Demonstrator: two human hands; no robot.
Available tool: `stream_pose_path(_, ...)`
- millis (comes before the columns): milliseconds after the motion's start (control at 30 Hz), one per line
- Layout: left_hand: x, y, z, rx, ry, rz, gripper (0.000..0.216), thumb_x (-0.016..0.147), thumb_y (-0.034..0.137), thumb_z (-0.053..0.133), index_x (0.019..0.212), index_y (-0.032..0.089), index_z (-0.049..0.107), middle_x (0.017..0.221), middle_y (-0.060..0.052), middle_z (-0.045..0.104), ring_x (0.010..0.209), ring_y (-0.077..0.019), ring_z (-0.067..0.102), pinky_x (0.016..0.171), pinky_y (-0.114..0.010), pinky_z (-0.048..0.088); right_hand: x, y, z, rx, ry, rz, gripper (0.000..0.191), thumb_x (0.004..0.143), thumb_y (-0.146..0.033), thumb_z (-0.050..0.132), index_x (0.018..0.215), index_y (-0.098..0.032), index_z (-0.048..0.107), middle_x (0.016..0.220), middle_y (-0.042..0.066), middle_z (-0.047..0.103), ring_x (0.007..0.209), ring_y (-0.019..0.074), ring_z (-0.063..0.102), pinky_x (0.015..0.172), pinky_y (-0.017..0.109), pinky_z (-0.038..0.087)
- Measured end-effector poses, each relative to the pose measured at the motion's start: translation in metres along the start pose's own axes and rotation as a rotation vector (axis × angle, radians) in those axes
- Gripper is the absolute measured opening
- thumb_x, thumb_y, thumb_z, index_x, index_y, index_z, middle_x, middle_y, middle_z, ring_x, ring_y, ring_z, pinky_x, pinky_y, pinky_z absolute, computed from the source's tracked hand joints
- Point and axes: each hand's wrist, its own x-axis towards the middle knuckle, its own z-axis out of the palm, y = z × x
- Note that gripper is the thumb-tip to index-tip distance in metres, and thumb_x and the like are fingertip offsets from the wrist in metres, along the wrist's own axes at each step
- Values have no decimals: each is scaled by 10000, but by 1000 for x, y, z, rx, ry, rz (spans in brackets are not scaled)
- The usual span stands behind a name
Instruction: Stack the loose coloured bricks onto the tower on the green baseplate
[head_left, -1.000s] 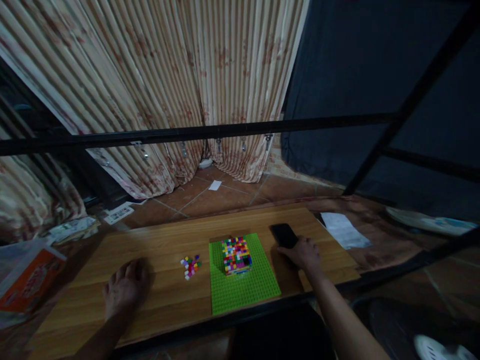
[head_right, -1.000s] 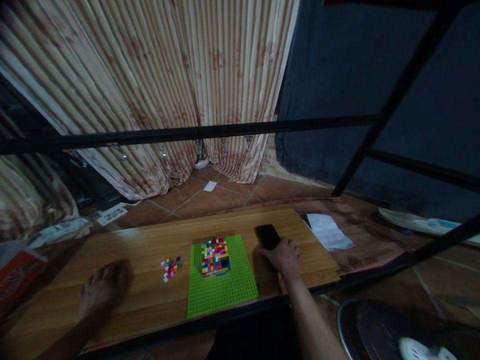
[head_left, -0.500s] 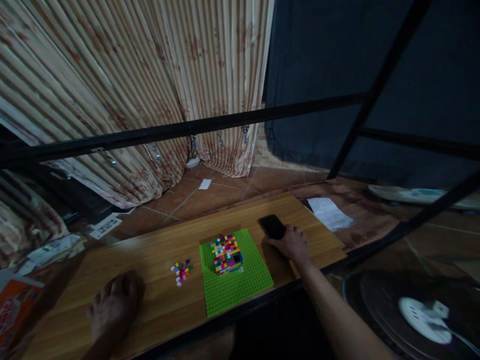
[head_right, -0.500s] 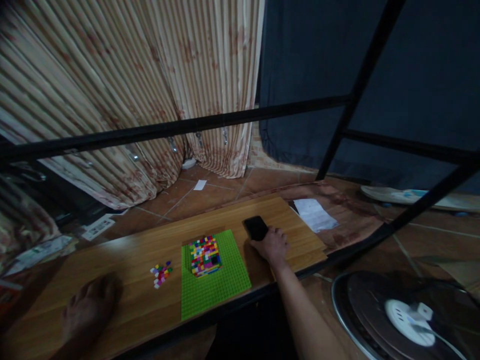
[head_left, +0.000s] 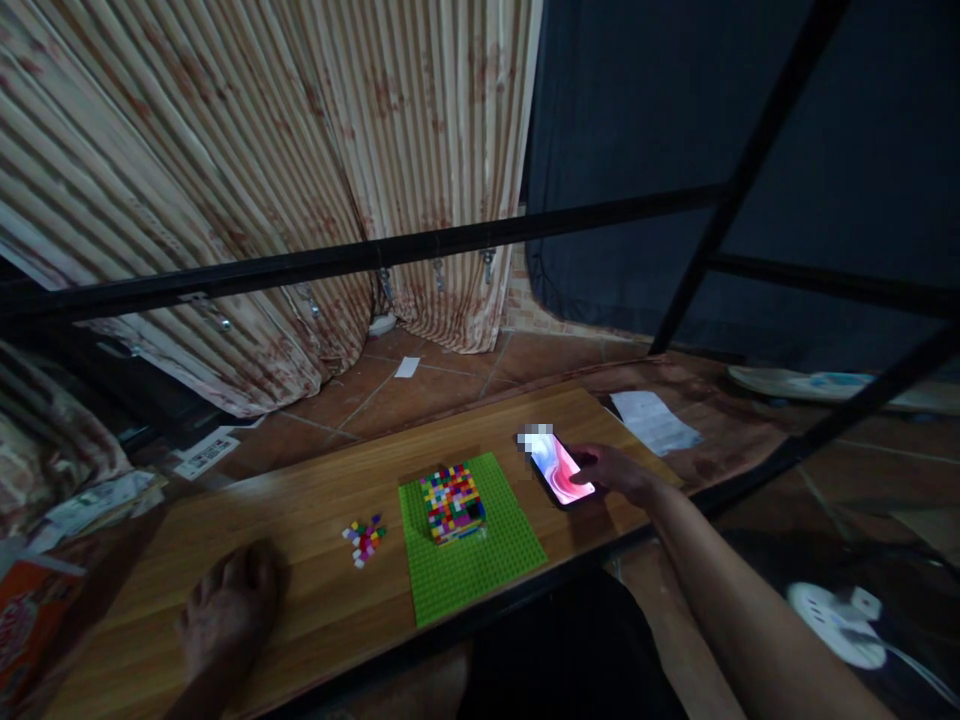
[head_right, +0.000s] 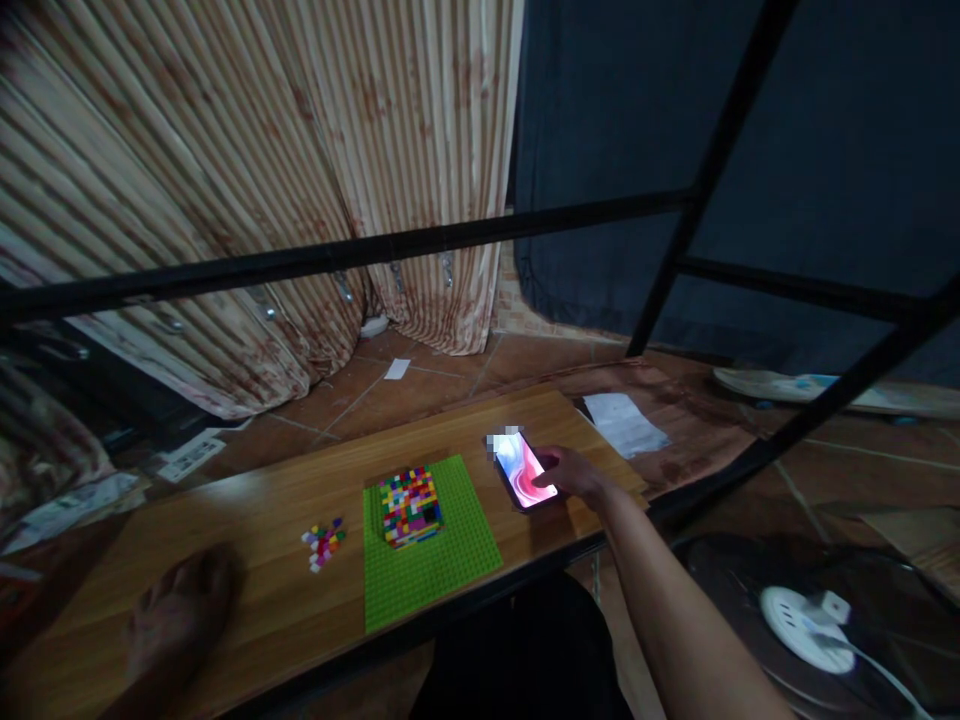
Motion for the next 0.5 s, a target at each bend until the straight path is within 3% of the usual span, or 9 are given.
stream_pose_path(167,3,-4,5,20,20,-1,608,920,530,263,1341,172,515,1430,-167,500,1310,-399,436,1026,-570,390,14,3,7,-93,221,12,403,567,-140,715,966,-179,748,823,31,746,681,183,647,557,233,444)
stream_pose_path(267,1,-4,4,25,7,17,635,922,549,233,1351,163,499,1433,-171,487,1313,-400,430,1037,-559,383,23,6,12,-112,320,13,193,692,-285,699,827,-156,751,761,56,730,730,212,661,600,261,452)
stream_pose_path(400,0,-3,3,45,-6,14,655,919,562,218,1368,162,475,1441,-168,475,1311,-396,429,1045,-552,379,29,11,13,-118,387,20,419,795,-539,610,642,-162,710,629,98,689,647,250,651,580,319,450)
stream_pose_path(500,1,-3,3,89,-8,24,662,923,556,195,1369,155,476,1431,-172,484,1291,-393,448,1022,-551,401,30,16,12,-99,432,-24,438,796,-566,602,593,-189,695,605,107,690,620,255,652,583,336,462)
